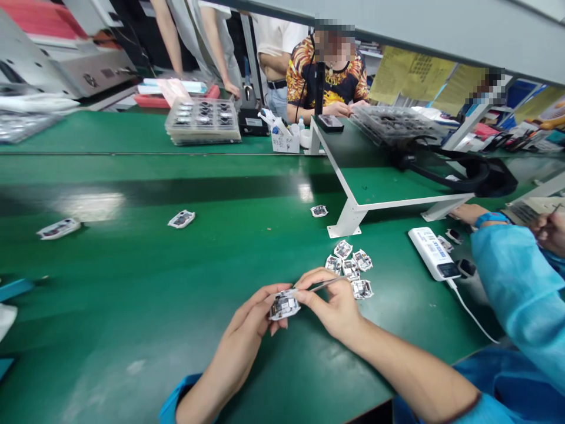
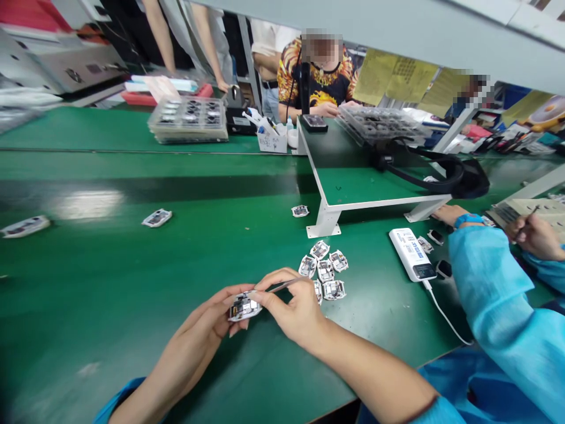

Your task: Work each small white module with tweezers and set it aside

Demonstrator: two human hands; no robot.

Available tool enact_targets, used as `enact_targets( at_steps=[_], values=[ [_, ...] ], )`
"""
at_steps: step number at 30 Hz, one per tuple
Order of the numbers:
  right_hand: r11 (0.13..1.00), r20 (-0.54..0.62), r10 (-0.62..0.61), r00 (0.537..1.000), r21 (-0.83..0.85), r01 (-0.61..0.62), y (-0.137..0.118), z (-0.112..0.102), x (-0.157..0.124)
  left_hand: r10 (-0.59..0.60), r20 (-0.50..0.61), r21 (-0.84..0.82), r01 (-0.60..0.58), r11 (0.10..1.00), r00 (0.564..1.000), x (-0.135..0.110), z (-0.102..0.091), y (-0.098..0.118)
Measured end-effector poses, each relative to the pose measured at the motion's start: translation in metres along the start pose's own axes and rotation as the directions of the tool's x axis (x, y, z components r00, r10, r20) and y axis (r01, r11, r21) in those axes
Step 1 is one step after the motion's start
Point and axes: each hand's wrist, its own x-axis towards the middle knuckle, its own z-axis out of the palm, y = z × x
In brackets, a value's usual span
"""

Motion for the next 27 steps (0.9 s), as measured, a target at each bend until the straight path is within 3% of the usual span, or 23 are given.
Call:
enact_targets(
  at_steps=[6, 14, 21, 27],
  values=[
    [1.0, -0.002, -0.012, 1.0, 0.02, 0.012, 0.0017, 0.0008, -0.0011, -0.003, 0.003, -0.016, 0.003, 1.0, 1.0, -0.0025, -0.0018, 0.001],
    [0.976, 0.058, -0.213, 0.975, -0.026, 0.215, 0.0022, -0.0003, 0.0016, -0.028, -0.014, -0.045, 0.027, 0.999, 1.0, -0.0005, 0.0011, 0.0056],
    [0.966, 0.089, -0.254, 0.963, -0.031, 0.257, 0.0018, -0.002, 0.0045, -0.091, 0.011, -0.11, 0.091, 0.99, 0.996, -0.0012, -0.0028, 0.0057],
    [0.936, 0.092, -0.321, 0.943, -0.119, 0.331, -0.0026, -0.0001, 0.003, -0.04, 0.01, -0.022, 0.04, 0.999, 0.999, -0.0013, -0.0027, 0.0018]
  ],
)
